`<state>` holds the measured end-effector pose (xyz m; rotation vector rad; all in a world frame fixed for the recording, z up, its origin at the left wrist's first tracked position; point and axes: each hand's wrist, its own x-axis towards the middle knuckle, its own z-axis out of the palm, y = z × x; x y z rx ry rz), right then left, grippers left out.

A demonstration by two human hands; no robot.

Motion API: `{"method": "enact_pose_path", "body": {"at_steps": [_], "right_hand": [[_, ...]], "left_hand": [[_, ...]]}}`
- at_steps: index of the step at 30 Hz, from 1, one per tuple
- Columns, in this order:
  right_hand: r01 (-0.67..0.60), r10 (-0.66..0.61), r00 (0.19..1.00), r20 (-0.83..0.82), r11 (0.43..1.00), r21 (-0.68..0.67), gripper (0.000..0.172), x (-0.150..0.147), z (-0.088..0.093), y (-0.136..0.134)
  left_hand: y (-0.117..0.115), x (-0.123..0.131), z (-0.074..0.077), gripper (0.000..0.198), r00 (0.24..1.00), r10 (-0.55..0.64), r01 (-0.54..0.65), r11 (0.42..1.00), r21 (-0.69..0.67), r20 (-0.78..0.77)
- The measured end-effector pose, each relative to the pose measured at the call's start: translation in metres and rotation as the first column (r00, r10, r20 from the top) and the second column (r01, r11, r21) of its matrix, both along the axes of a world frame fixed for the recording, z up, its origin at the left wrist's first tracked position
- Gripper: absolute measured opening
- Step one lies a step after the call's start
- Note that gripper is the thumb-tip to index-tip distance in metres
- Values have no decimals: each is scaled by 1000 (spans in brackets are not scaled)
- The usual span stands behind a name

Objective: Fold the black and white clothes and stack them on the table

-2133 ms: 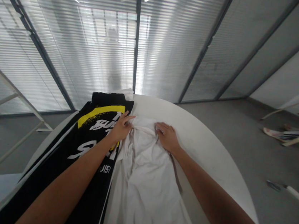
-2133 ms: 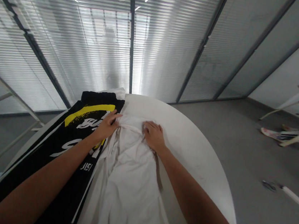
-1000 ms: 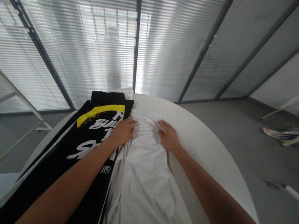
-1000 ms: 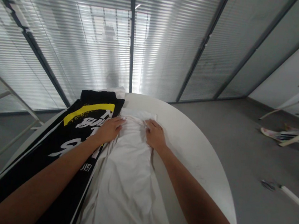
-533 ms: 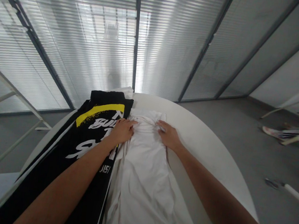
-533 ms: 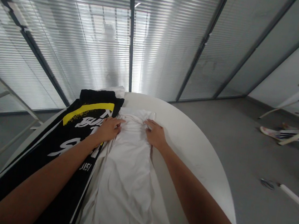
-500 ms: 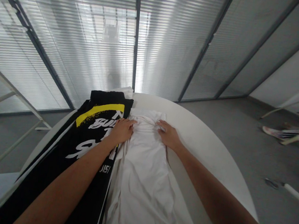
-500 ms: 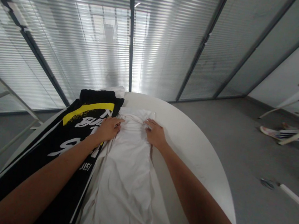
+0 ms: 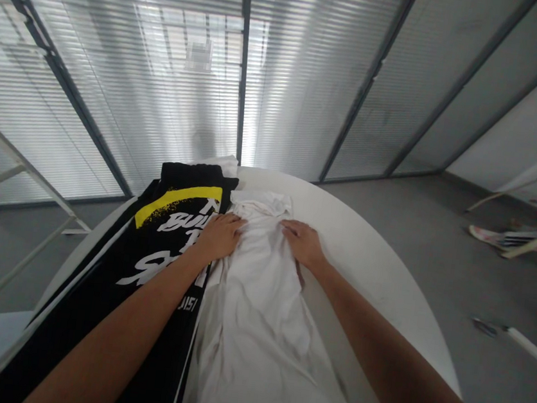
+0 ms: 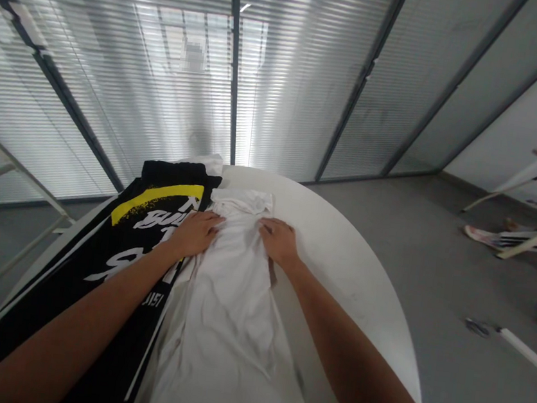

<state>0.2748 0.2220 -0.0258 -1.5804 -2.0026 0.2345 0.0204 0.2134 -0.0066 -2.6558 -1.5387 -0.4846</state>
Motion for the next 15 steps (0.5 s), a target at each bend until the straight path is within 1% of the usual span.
{"method": "enact_pose_path", "body": {"at_steps": [4, 7, 9, 11, 13, 15], "right_hand": [[20, -21, 999, 30, 999, 29, 36, -1, 2, -4], [3, -2, 997, 79, 1000, -6, 37, -1, 2, -5], [0, 3, 993, 114, 1000, -28, 38, -1, 0, -5], [61, -61, 992, 112, 998, -4, 38, 0, -2, -2], [151, -153, 986, 62, 988, 33, 38, 2, -4, 0], [195, -195, 981, 1, 980, 44, 34, 4, -3, 1]], "left_hand": [[3, -3, 0, 44, 1000, 11, -10, 999, -40, 8], [2, -3, 0, 52, 1000, -10, 9, 995, -98, -9], [1, -2, -1, 52, 1000, -2, -1, 994, -111, -29], [1, 1, -1, 49, 999, 27, -28, 996, -89, -21], [1, 3, -1, 47, 997, 70, -69, 997, -45, 23], [0, 5, 1, 44, 988, 135, -135, 991, -2, 78]]}}
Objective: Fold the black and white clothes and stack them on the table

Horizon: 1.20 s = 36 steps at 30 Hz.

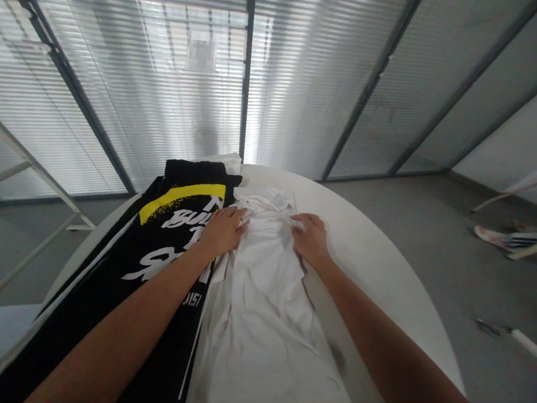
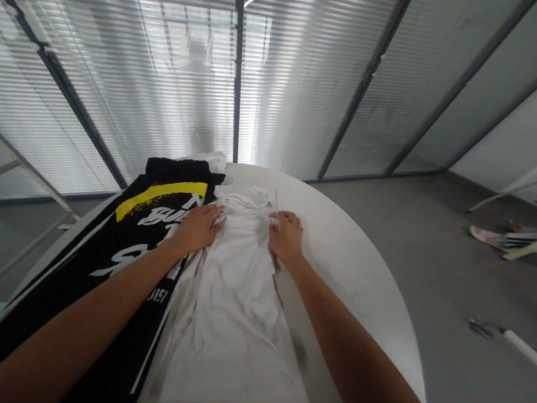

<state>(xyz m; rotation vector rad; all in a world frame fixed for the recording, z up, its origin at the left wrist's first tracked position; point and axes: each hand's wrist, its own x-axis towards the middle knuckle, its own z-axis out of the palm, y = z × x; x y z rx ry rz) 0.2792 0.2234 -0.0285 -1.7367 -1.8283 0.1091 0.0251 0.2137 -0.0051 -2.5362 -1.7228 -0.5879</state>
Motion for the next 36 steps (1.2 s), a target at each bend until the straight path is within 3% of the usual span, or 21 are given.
{"method": "enact_pose_path", "body": {"at_steps": [3, 6, 9, 15, 21, 25, 28, 30, 32, 34, 36], "right_hand": [[-60, 60, 998, 1, 997, -49, 26, 0, 5, -3], [-117, 124, 989, 83, 989, -86, 27, -5, 10, -9], [-99, 107, 988, 113, 992, -73, 30, -8, 9, -11], [-89, 91, 995, 37, 995, -50, 36, -1, -1, -1], [-119, 121, 992, 28, 992, -49, 38, -1, 1, 0], [-103, 108, 991, 76, 993, -64, 30, -4, 6, -5], [-143, 140, 989, -44, 987, -74, 25, -2, 7, -5], [-111, 110, 988, -110, 994, 0, 26, 0, 8, -4], [-61, 70, 993, -100, 994, 91, 32, 0, 8, -4], [-50, 54, 998, -38, 994, 98, 42, -4, 8, -5], [-55, 54, 998, 26, 998, 28, 39, -7, 10, -7]], "left_hand": [[-2, 1, 6, 37, 995, 85, -86, 996, 21, 58], [-6, 0, 12, 35, 1000, -10, 12, 997, -71, 27], [-10, -3, 18, 39, 994, -105, 103, 985, -136, -9], [-14, -10, 24, 54, 987, -158, 152, 972, -179, -22], [-15, -9, 22, 55, 985, -169, 162, 969, -186, -19], [-12, -15, 27, 36, 972, -199, 229, 924, -308, 124], [-7, -18, 28, 32, 942, -125, 262, 854, -450, 312], [-4, -17, 25, 34, 934, -35, 186, 898, -399, 356], [-3, -13, 20, 34, 943, -10, 95, 966, -239, 334], [-3, -8, 14, 40, 966, -60, 90, 990, -109, 250], [-4, -4, 11, 42, 982, -122, 134, 989, -69, 146]]}}
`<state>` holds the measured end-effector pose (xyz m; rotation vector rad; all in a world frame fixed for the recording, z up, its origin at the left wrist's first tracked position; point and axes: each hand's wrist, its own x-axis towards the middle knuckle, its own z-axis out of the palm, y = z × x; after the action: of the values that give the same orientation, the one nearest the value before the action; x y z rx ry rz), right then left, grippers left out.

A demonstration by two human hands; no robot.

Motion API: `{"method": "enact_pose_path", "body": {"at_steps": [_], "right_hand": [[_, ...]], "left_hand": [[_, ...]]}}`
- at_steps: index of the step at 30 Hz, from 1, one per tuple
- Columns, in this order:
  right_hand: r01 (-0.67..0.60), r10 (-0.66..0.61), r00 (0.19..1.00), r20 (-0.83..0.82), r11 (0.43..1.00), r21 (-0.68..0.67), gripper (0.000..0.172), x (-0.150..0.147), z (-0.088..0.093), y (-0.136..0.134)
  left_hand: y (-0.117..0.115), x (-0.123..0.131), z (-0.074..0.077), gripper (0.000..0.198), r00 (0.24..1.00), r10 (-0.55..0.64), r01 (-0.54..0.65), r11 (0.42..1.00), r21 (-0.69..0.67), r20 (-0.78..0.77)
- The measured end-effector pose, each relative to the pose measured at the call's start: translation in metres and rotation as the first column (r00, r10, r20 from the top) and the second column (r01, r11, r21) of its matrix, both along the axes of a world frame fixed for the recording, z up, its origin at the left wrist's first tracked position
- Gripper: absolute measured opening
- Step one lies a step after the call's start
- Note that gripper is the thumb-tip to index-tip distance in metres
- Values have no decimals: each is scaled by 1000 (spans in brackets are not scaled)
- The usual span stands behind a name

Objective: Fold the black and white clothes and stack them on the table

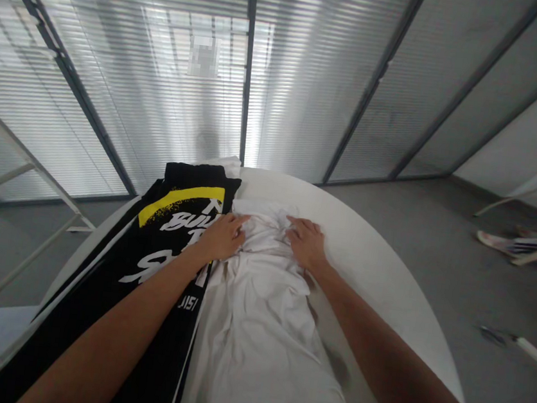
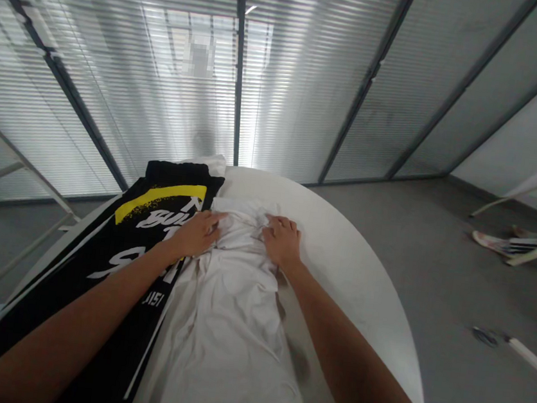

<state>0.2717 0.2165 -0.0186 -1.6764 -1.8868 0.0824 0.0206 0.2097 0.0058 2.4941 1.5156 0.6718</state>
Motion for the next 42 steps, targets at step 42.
{"method": "enact_pose_path", "body": {"at_steps": [42], "right_hand": [[-174, 292, 361, -886, 954, 243, 49, 12, 7, 21]], "left_hand": [[31, -3, 25, 45, 146, 275, 203, 932, -301, 950]]}}
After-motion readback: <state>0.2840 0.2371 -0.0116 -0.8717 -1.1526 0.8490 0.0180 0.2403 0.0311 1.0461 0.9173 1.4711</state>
